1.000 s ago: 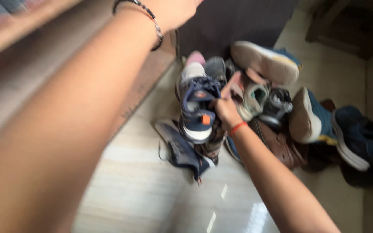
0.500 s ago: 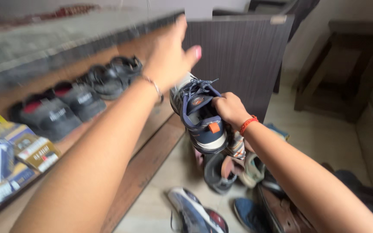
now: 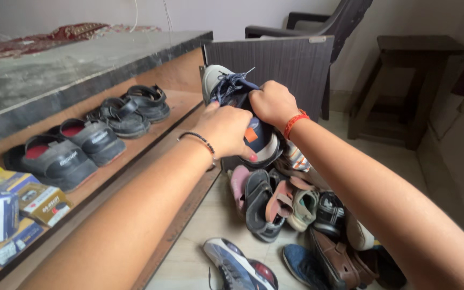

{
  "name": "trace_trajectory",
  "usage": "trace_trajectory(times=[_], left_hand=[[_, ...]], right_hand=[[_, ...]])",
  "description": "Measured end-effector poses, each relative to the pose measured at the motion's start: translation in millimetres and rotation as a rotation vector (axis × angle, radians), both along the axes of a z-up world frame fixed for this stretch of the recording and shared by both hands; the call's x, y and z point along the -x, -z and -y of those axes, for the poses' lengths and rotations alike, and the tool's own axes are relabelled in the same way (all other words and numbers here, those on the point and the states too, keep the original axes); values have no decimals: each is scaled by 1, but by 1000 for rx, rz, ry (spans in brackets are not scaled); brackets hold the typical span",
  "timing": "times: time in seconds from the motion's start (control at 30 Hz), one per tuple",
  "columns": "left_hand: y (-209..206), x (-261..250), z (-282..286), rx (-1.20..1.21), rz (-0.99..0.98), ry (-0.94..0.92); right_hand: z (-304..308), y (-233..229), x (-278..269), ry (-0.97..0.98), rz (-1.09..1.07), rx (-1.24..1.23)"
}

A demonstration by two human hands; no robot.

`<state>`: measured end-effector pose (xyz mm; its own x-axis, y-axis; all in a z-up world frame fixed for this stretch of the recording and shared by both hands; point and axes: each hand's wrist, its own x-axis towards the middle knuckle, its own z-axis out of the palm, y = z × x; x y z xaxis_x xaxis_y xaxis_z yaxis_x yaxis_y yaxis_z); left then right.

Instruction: The person cleans a pair of sneakers using a cloth, wiping the exterior surfaces and laces. The person then places the cleaned sneakers on a shelf in a shoe cabinet.

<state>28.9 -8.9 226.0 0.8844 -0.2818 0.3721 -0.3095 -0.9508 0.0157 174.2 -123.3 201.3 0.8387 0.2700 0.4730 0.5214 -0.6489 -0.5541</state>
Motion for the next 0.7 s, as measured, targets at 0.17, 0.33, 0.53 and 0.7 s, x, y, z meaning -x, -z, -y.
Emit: trace_trajectory(times=[0.17,0.33,0.53,0.7], left_hand=[[63,-3,-7,277,-177,47],[120,1,-51,350,-274,8],[206,-12,-76,1137,-514,-43],[298,-27,-65,1515,-391,-234]], right_hand=[[28,26,44,-120,-450,-46],[38,71,45,-297,-663,-327],[24,149,29,-514,-759,-1158],[11,226,67,-595,-204,-522]])
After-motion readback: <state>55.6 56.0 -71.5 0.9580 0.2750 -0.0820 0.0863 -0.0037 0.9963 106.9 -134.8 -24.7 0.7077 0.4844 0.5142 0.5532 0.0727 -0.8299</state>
